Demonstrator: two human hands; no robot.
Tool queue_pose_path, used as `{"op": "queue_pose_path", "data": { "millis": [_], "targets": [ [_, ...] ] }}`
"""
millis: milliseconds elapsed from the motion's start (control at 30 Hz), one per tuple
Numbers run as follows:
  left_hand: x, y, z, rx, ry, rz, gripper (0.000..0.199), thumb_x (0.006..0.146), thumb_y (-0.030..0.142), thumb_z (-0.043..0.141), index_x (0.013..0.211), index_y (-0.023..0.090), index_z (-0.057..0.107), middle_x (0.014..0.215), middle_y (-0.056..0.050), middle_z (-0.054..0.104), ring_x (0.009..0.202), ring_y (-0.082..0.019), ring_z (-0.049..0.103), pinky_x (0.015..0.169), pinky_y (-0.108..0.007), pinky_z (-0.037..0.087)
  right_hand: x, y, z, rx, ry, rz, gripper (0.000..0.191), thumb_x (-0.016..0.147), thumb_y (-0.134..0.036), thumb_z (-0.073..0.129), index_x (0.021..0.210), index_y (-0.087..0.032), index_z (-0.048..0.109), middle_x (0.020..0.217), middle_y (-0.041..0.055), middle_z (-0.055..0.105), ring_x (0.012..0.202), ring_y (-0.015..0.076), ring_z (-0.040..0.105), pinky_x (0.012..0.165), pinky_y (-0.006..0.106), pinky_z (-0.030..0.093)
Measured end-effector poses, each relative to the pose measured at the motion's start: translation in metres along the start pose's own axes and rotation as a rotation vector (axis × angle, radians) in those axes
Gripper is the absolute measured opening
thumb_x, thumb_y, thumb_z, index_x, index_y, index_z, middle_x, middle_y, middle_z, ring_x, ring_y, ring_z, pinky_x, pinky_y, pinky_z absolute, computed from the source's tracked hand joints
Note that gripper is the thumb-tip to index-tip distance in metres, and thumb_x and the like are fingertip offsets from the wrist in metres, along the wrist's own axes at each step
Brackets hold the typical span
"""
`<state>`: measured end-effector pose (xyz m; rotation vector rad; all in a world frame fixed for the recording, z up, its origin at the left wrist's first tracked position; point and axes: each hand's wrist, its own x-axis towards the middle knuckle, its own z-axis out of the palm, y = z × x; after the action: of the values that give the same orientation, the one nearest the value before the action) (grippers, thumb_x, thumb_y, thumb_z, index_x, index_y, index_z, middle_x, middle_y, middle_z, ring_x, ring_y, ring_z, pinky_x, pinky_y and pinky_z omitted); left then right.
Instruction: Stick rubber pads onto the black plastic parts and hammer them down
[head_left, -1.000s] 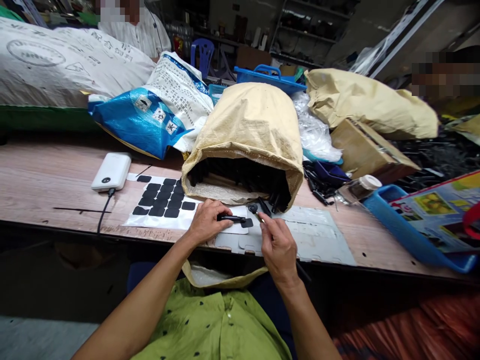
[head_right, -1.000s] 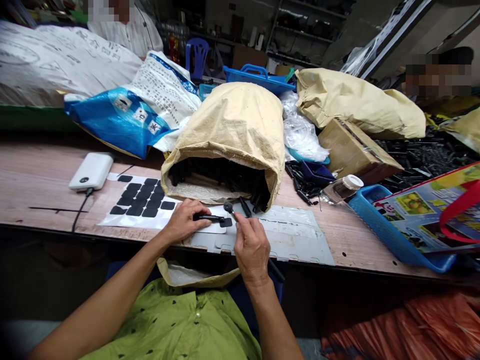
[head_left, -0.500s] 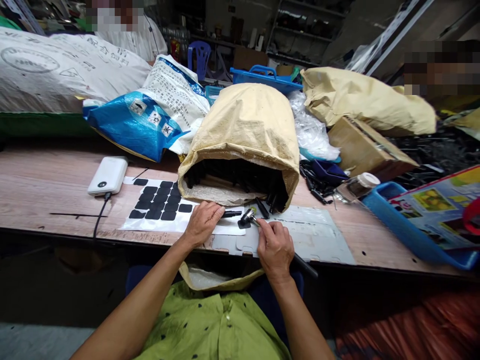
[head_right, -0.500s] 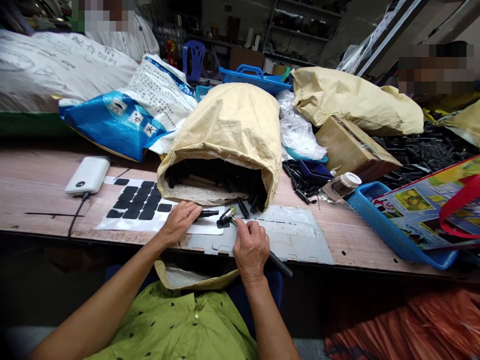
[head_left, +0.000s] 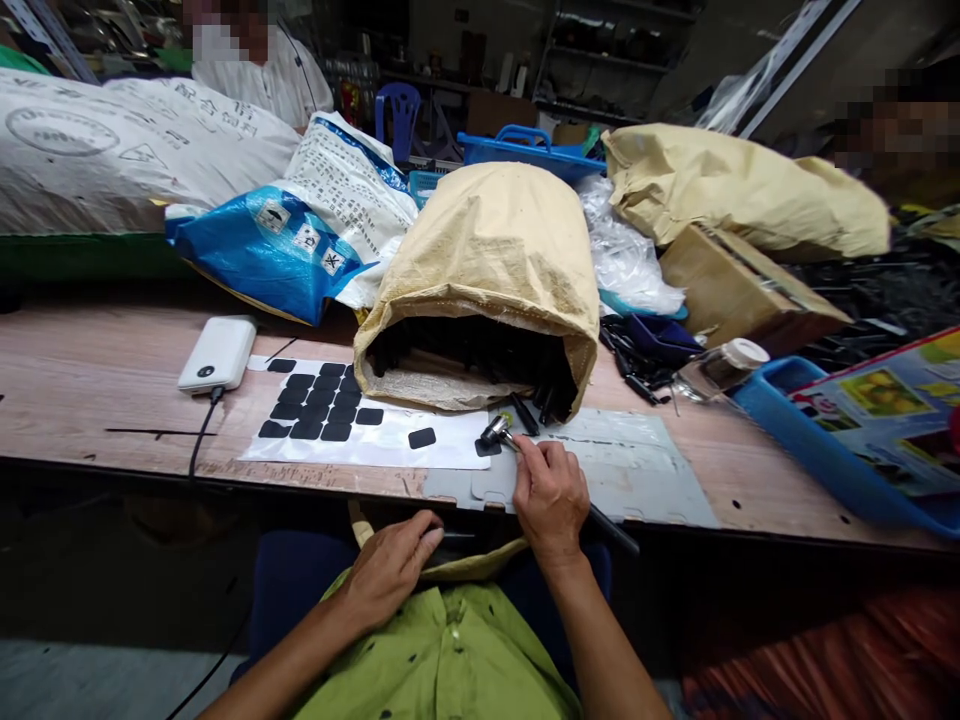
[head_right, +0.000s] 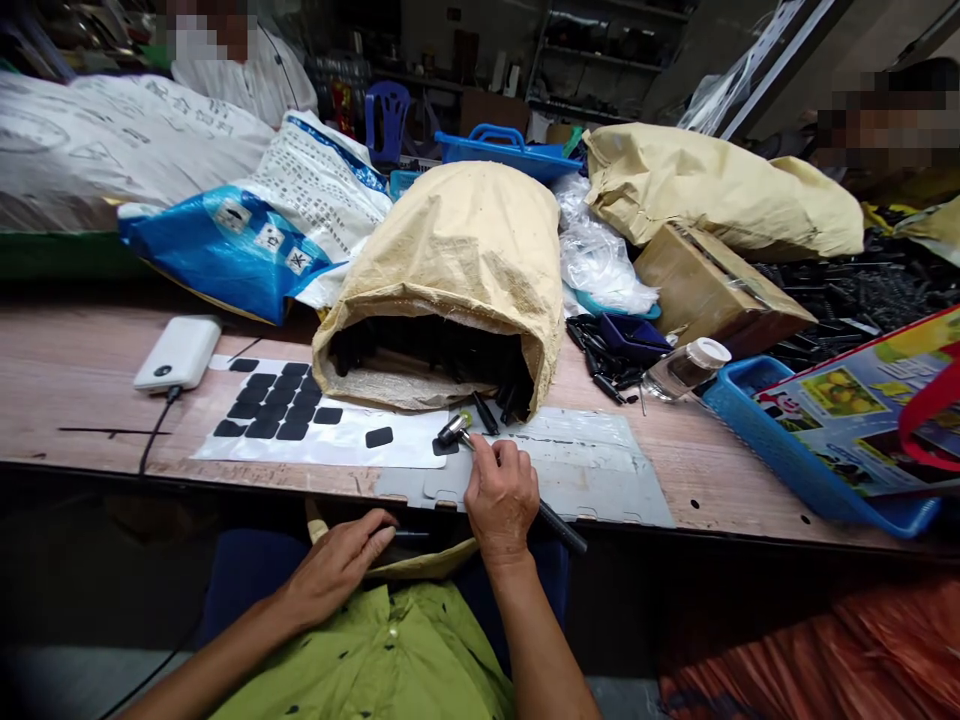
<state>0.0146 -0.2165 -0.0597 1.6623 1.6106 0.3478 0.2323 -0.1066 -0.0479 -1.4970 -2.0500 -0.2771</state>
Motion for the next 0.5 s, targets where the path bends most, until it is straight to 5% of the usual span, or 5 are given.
{"op": "queue_pose_path", "data": {
  "millis": [100, 233, 367, 500],
  "targets": [
    [0.008, -0.020, 0.019, 0.232, 0.014, -0.249, 0.037, 0.105, 0.038, 0.032, 0.090, 0.021, 0.062, 0.094, -0.009, 0.073, 0.093, -0.025, 0.069, 0.078, -0.032, 0.043, 0.000, 0.000, 0.000, -0.017, 0.005, 0.005, 0.029, 0.098, -0.019, 0.054, 0.121, -0.028, 0.071, 0.091, 0.0046, 0.062, 0.083, 0.0201, 0.048, 0.071, 0.032, 0.033],
    [0.021, -0.031, 0.022, 0.344, -0.061, -0.365, 0.033, 0.100, 0.029, 0.037, 0.090, 0.019, 0.067, 0.102, -0.014, 0.075, 0.100, -0.028, 0.071, 0.079, -0.034, 0.045, 0.000, -0.001, 0.000, -0.026, 0.003, 0.007, 0.029, 0.098, -0.019, 0.056, 0.121, -0.028, 0.071, 0.091, 0.0040, 0.062, 0.083, 0.0201, 0.048, 0.072, 0.032, 0.033],
    [0.023, -0.026, 0.012, 0.333, -0.150, -0.318, 0.037, 0.099, 0.030, 0.036, 0.094, 0.017, 0.071, 0.107, -0.018, 0.075, 0.104, -0.032, 0.070, 0.084, -0.039, 0.048, 0.000, -0.001, 0.000, -0.013, 0.000, 0.007, 0.029, 0.098, -0.019, 0.055, 0.121, -0.027, 0.070, 0.091, 0.0044, 0.062, 0.083, 0.0203, 0.048, 0.072, 0.032, 0.033],
    [0.008, 0.004, -0.025, 0.264, -0.307, -0.063, 0.039, 0.099, 0.042, 0.043, 0.118, 0.021, 0.071, 0.113, -0.014, 0.074, 0.110, -0.033, 0.068, 0.092, -0.042, 0.048, -0.001, -0.001, 0.000, -0.014, -0.013, 0.020, 0.030, 0.097, -0.019, 0.055, 0.122, -0.027, 0.070, 0.091, 0.0046, 0.062, 0.084, 0.0206, 0.048, 0.072, 0.033, 0.033]
  ]
}}
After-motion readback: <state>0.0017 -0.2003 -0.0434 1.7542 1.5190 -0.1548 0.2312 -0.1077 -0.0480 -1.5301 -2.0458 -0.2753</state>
